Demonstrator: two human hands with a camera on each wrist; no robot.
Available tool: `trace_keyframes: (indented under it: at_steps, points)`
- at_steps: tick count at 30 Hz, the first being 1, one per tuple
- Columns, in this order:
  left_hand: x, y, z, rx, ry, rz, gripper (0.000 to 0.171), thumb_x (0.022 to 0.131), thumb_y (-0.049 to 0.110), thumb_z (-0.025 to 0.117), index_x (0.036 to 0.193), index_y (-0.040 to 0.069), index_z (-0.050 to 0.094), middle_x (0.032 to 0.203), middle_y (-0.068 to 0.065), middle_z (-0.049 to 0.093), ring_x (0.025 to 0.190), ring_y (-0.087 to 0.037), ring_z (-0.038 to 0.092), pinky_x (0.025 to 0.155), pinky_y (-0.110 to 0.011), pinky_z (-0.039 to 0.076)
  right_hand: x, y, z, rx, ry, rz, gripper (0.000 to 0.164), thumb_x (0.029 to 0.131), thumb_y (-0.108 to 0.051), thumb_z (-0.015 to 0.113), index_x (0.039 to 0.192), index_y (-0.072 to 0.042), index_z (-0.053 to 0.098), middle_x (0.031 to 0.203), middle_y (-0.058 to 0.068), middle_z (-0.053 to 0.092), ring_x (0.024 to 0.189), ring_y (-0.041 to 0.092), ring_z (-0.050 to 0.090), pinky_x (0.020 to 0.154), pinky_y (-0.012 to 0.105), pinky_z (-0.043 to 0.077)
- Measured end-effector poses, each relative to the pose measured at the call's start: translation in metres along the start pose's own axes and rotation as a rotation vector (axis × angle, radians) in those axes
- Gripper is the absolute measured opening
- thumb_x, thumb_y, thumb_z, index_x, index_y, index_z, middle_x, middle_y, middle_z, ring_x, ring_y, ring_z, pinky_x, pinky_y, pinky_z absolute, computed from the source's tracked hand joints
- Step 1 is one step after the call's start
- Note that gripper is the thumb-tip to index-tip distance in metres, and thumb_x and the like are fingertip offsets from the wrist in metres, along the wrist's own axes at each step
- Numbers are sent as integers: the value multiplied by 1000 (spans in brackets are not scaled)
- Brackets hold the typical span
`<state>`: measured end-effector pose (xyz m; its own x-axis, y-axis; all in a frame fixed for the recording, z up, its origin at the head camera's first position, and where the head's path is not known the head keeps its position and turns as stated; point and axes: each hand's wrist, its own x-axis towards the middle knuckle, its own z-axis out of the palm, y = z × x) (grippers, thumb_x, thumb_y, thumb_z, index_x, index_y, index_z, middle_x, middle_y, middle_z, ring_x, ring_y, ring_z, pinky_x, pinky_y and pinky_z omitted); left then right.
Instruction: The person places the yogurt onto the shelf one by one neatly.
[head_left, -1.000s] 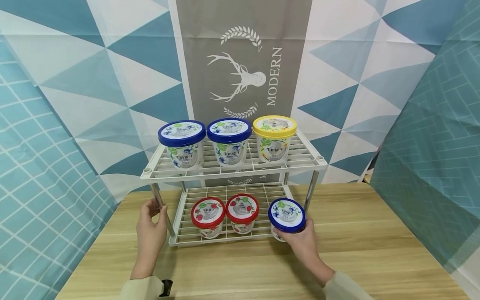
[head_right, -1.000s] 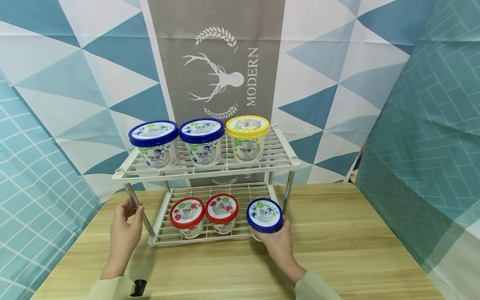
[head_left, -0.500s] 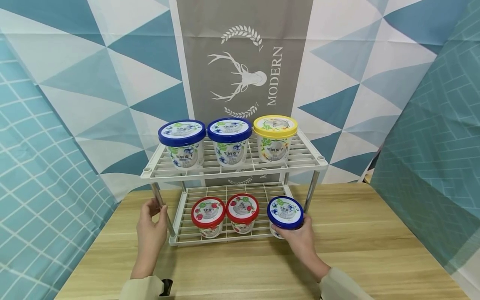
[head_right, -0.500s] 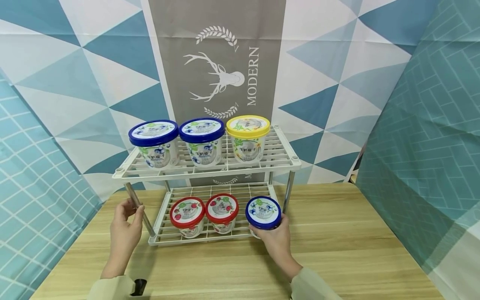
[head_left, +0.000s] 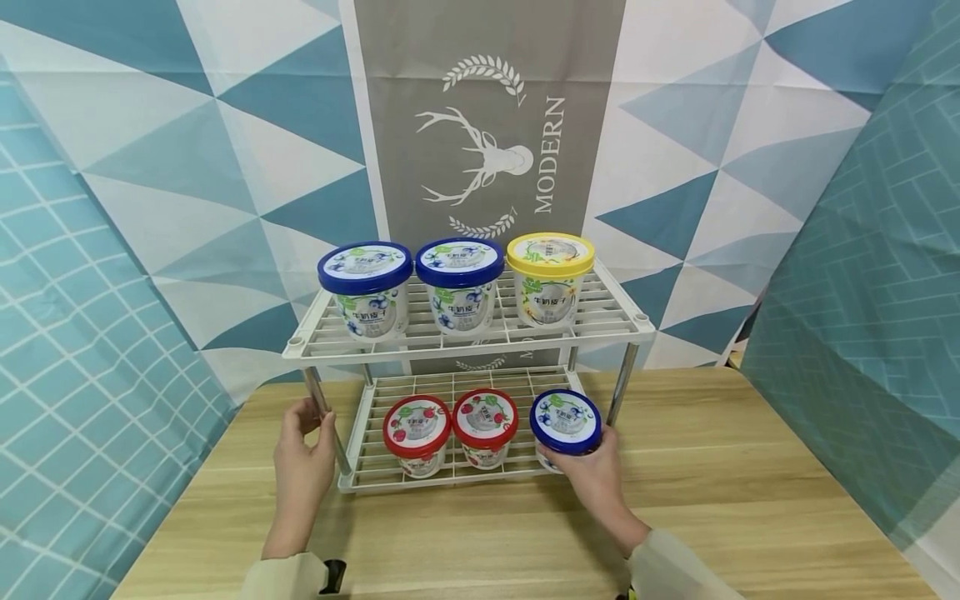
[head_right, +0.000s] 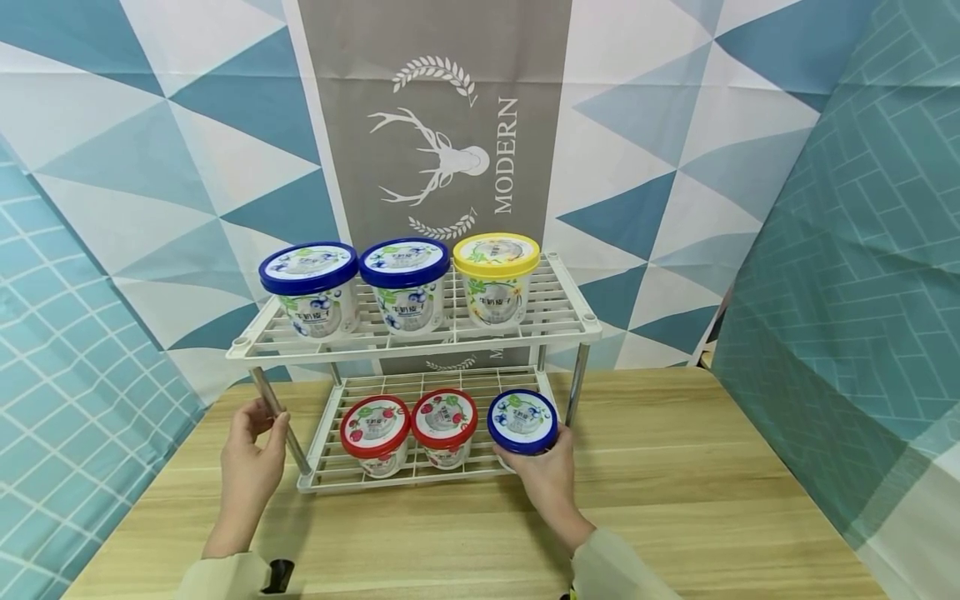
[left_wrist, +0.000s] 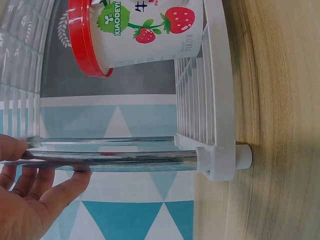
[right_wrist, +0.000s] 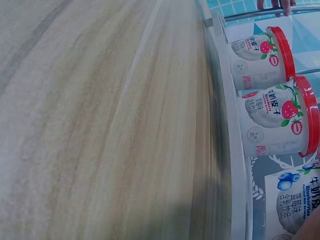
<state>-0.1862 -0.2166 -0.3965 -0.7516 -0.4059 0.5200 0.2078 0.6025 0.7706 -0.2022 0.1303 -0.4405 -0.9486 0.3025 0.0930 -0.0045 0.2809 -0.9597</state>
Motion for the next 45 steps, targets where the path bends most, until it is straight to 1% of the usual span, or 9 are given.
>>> trace_keyframes:
  at_steps: [3, 13, 19, 24, 31, 35, 40, 43, 45]
  points:
    - [0, 0, 0, -1, -3, -6, 27, 94, 8, 53, 118, -3, 47, 104, -16, 59, 99, -31, 59, 64, 4, 35, 1, 1, 2, 3, 5, 9, 106, 64, -30, 87, 139, 6, 21, 136, 27, 39, 127, 42, 40, 105, 55, 35]
    - [-1, 0, -1, 14, 1, -9, 27, 94, 9, 53, 118, -2, 47, 105, -14, 60, 98, -22, 56, 65, 4, 34, 3, 4, 7, 7, 11, 4, 103, 64, -30, 87, 136, 6, 23, 134, 28, 41, 125, 41, 42, 104, 55, 35]
    - [-1, -2, -1, 11, -2, -6, 27, 94, 9, 53, 118, -2, 47, 104, -15, 60, 98, -25, 58, 64, 4, 35, 3, 4, 9, -3, 9, 5, 104, 64, -31, 87, 137, 6, 22, 134, 27, 40, 125, 42, 42, 105, 55, 35]
    - [-1, -2, -1, 18, -4, -11, 28, 95, 10, 53, 119, -2, 47, 105, -15, 60, 98, -23, 57, 65, 4, 34, 5, 4, 11, -9, 8, 8, 106, 63, -32, 87, 138, 5, 21, 135, 27, 39, 126, 42, 41, 105, 55, 34]
    - [-2, -2, -1, 17, -8, -12, 27, 94, 10, 54, 119, -1, 47, 105, -16, 60, 100, -27, 58, 65, 5, 33, 6, 5, 12, -2, 10, 4, 105, 63, -31, 87, 137, 5, 22, 134, 27, 40, 125, 42, 42, 105, 55, 35]
    - [-1, -1, -1, 23, -7, -18, 28, 95, 11, 54, 119, -1, 47, 105, -14, 60, 98, -19, 56, 65, 4, 33, 7, 6, 13, 26, 7, -7, 104, 64, -29, 87, 138, 4, 21, 134, 26, 40, 126, 41, 41, 105, 55, 35]
    - [0, 0, -1, 29, -1, -10, 28, 94, 10, 55, 119, 0, 48, 104, -14, 61, 95, -10, 53, 65, 3, 34, 8, 5, 14, 29, 7, -1, 105, 64, -29, 87, 138, 4, 21, 135, 25, 40, 126, 40, 41, 106, 54, 34]
    - [0, 0, -1, 24, 2, -3, 27, 94, 10, 55, 118, 0, 48, 104, -14, 61, 92, 2, 51, 65, 3, 34, 9, 5, 15, 31, 11, 3, 104, 63, -29, 87, 137, 3, 22, 134, 24, 40, 126, 39, 41, 106, 54, 34]
    - [0, 0, -1, 20, 3, -1, 27, 93, 9, 55, 118, -1, 48, 104, -14, 61, 90, 11, 46, 65, 3, 35, 9, 5, 16, 36, 16, 0, 102, 63, -28, 87, 137, 2, 23, 134, 23, 41, 126, 38, 42, 106, 53, 35]
